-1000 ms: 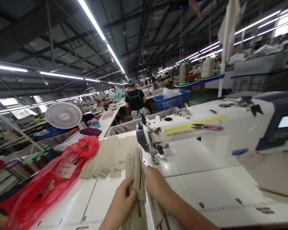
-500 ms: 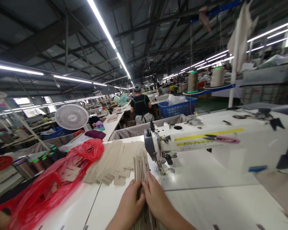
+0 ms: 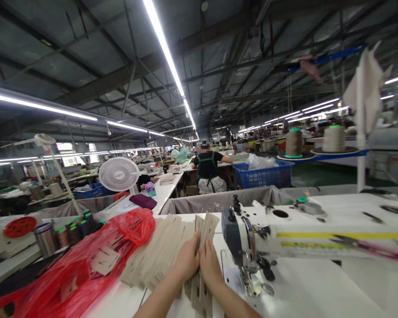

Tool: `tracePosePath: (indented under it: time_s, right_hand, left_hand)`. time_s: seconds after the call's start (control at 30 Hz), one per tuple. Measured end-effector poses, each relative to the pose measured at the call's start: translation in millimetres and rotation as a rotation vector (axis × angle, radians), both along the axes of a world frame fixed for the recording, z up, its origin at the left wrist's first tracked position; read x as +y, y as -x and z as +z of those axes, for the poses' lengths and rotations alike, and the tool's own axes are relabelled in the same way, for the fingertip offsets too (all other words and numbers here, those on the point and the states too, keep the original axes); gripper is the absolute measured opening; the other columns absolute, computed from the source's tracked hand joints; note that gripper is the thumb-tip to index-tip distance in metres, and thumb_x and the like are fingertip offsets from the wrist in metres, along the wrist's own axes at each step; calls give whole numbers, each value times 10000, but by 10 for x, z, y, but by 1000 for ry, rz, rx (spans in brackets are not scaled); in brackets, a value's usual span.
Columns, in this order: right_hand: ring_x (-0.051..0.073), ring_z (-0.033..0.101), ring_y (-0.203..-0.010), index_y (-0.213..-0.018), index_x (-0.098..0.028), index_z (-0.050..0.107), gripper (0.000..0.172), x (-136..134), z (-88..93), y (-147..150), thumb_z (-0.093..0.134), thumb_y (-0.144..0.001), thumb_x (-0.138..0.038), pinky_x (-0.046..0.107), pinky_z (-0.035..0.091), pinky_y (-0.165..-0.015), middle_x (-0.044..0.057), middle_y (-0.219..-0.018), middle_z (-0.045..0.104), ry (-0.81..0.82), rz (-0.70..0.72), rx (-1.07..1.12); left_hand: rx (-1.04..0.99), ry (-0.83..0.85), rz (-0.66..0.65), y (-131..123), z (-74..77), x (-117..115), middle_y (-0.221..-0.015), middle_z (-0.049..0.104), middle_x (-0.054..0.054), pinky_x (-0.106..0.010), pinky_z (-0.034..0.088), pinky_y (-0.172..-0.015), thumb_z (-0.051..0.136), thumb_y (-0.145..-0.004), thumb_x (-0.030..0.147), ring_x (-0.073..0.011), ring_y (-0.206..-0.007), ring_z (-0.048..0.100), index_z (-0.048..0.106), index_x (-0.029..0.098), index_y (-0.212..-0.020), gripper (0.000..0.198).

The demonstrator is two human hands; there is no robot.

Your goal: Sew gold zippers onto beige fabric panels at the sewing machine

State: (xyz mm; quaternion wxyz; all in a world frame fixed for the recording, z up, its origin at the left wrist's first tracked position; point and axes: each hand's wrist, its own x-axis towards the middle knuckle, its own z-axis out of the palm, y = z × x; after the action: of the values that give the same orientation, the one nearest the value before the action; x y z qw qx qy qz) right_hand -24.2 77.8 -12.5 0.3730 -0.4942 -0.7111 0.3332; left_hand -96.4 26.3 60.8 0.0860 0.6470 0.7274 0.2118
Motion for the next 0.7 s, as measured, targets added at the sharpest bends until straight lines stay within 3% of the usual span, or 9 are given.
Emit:
tracePosePath:
  time_s: [0.2, 0.3, 0.4, 0.53, 0.7]
  right_hand:
    - [199, 387, -1274, -1259, -37, 482, 489, 84, 18, 423, 275, -900, -295, 326, 284, -1072, 154, -1355, 443, -53, 83, -35]
    - [207, 388, -1274, -1267, -42, 474, 508, 168, 4, 515, 278, -902, -334, 333, 273, -1076, 152, -1352, 447, -71, 93, -54]
    - [234, 315, -1314, -1307, -28, 416, 568, 251, -14, 620, 297, -891, -395, 371, 234, -1091, 169, -1397, 376, -75, 78, -77]
    - [269, 269, -1330, -1332, -32, 373, 641, 347, -33, 713, 317, -866, -469, 438, 214, -1087, 185, -1412, 344, -64, 96, -111]
    - [301, 261, -1330, -1267, -37, 446, 647, 457, -117, 596, 340, -835, -508, 458, 173, -1093, 207, -1366, 406, -87, 161, -118]
  left_hand:
    - [134, -49, 257, 524, 25, -150, -1480, 225, -160, -500, 110, -1083, 365, -842, 241, -309, -1368, 158, 334, 106, -1378, 554]
    - [228, -120, 360, 789, 8, -296, -1479, 242, -128, -526, 85, -1087, 371, -865, 387, -314, -1364, 176, 368, 154, -1368, 554]
    - [181, -78, 266, 905, -38, -392, -1474, 263, -85, -523, 100, -1093, 349, -871, 442, -291, -1357, 215, 351, 207, -1379, 560]
    - [108, 38, 109, 850, -81, -348, -1494, 169, -75, -515, 70, -1100, 310, -876, 474, -248, -1373, 181, 272, 201, -1407, 598]
    - [88, 21, 180, 870, -50, -255, -1492, 186, -105, -535, 105, -1092, 305, -870, 533, -280, -1369, 181, 252, 194, -1415, 645]
